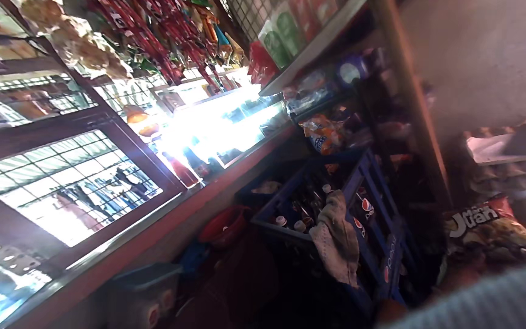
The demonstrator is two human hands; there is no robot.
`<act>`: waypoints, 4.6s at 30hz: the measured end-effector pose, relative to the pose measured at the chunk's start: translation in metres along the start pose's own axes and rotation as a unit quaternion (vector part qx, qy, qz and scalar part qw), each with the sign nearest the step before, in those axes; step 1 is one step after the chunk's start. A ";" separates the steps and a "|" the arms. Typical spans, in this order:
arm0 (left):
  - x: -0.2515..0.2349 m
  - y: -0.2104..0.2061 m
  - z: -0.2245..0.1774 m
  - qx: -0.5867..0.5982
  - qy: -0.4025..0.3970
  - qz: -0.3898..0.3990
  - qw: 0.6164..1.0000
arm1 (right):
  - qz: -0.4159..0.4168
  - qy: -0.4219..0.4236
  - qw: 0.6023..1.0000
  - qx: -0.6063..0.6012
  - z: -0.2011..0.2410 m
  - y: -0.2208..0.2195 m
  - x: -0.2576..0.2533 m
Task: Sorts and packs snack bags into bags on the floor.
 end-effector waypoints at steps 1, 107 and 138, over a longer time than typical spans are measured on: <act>-0.002 0.002 0.002 0.010 0.002 0.000 1.000 | -0.015 0.007 1.000 -0.017 -0.029 0.003 -0.023; 0.001 0.002 -0.005 -0.039 -0.018 -0.086 0.995 | 0.034 0.025 0.997 0.071 -0.077 0.022 -0.043; -0.054 0.049 0.044 0.043 -0.046 -0.049 0.997 | -0.025 0.011 0.999 0.045 -0.017 0.018 -0.006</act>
Point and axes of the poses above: each hand's wrist, its own x-axis away from the middle knuckle, its own y-axis out of the back of the hand, z = x × y, the point moved 3 cm from there along -x, towards the middle knuckle, and after that the axes turned 5 degrees about y, right-handed, at the moved point
